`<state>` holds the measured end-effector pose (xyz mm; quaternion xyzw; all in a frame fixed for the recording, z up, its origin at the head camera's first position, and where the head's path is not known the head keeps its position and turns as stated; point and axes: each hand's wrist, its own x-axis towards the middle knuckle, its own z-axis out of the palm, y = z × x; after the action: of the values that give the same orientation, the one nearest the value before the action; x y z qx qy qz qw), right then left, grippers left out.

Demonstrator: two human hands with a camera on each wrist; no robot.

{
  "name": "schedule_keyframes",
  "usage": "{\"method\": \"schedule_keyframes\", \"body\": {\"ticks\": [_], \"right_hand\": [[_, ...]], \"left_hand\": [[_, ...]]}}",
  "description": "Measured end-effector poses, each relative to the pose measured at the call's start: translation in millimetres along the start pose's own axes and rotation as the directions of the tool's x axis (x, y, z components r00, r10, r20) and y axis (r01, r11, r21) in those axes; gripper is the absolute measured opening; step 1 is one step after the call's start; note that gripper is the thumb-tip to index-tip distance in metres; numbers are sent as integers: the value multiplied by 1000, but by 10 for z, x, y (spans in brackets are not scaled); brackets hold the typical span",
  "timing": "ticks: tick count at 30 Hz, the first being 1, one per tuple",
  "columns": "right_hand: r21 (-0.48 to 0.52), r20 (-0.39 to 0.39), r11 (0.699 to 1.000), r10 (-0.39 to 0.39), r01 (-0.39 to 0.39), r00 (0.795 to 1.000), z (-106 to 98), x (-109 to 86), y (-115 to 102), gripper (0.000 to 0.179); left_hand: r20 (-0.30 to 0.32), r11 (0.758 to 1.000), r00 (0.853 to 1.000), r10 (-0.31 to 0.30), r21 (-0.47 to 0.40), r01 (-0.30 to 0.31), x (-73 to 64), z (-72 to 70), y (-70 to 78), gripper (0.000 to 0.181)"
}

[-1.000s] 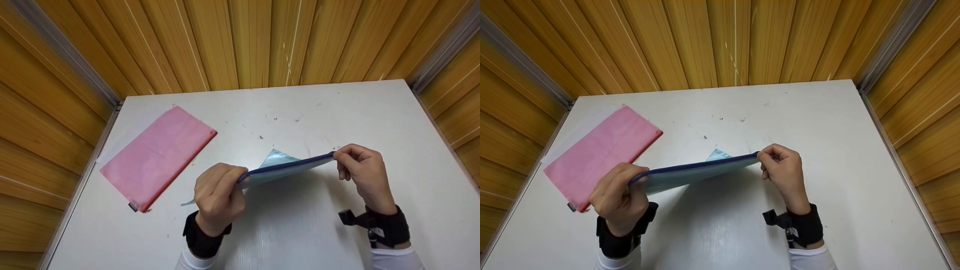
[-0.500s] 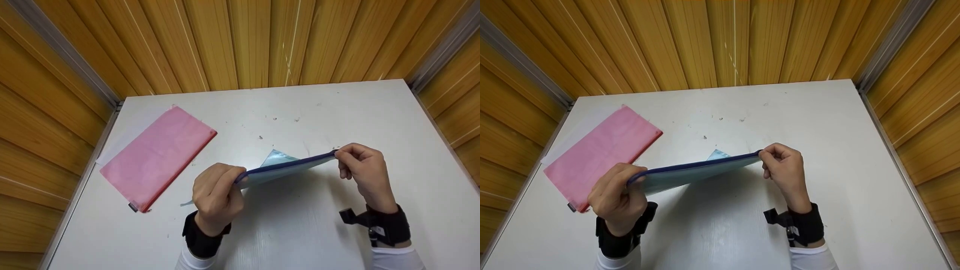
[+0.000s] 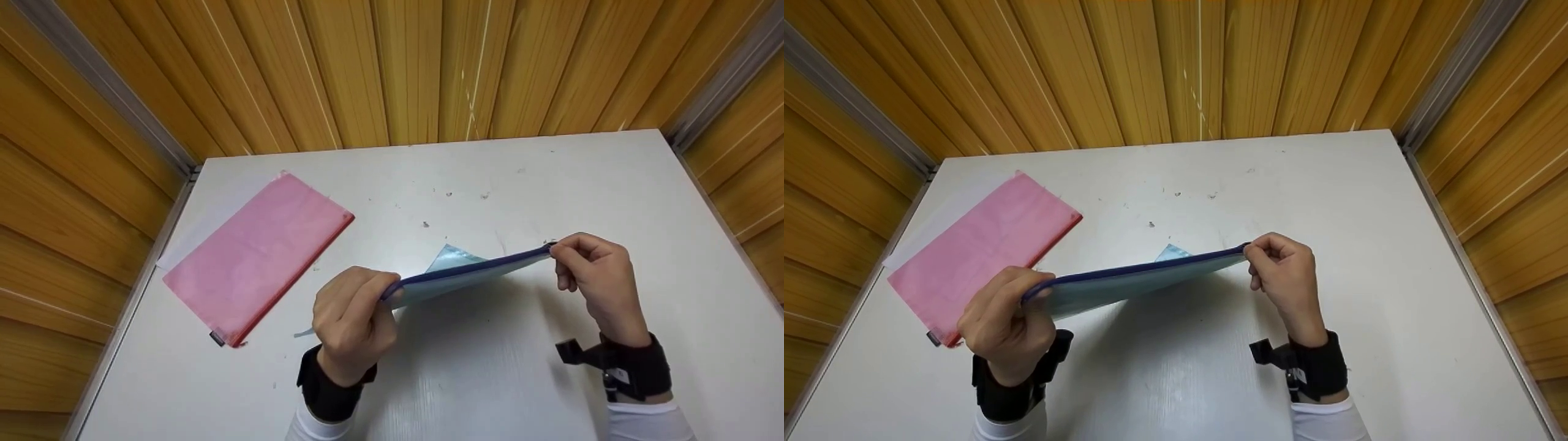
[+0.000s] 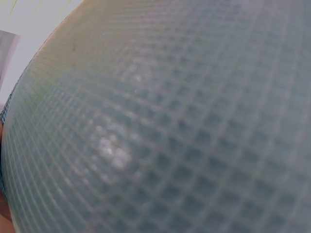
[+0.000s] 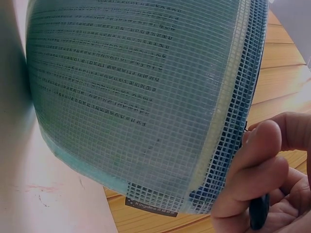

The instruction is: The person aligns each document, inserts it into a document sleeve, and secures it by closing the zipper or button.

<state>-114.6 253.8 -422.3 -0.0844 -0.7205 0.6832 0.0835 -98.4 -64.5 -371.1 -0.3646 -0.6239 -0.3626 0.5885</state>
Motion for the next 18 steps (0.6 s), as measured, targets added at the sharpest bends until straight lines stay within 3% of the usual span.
{"method": "schedule_keyframes", "body": {"ticks": [18], "right_hand": [[18, -8, 1000, 11, -11, 1000, -30, 31, 20, 14]], "left_hand": [[-30, 1000, 999, 22, 1, -22, -7, 17, -24, 23]]}}
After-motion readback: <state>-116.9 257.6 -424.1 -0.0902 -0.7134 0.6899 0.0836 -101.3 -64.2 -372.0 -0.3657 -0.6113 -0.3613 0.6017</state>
